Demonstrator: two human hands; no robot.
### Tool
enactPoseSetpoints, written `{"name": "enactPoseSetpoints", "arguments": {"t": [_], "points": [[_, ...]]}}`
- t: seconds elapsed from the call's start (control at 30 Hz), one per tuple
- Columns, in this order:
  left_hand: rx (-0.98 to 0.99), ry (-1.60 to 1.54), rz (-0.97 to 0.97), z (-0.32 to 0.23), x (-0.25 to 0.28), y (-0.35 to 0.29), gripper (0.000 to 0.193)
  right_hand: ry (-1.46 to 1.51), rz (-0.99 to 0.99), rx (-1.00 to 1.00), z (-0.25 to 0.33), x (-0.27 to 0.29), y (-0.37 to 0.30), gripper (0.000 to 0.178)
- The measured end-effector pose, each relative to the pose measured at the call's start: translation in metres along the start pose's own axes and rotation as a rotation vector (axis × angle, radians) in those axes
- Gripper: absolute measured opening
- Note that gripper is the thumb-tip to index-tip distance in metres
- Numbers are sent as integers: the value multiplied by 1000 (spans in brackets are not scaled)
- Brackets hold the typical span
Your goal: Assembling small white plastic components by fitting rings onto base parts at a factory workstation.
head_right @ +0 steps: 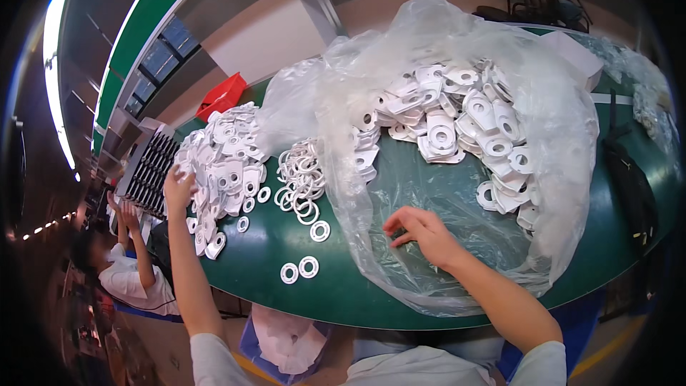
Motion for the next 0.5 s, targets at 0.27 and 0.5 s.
{"name": "enactPoseSetpoints", "arguments": {"t": [0.27, 0.5], "points": [[-223, 274, 682, -71, -141, -113, 26, -242, -38, -124, -3, 6, -5, 15], [-338, 165, 680, -117, -183, -221, 21, -871, -323, 109, 64, 16, -5, 10]]}}
Point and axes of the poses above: each hand's wrist, its own y-axis towards the middle knuckle, its own x-axis out of the back of the hand, z = x × y, the point moved 7 cm from there along y, towards the middle knuckle, and after that the axes turned 13 degrees about z, right-handed, at the moved point
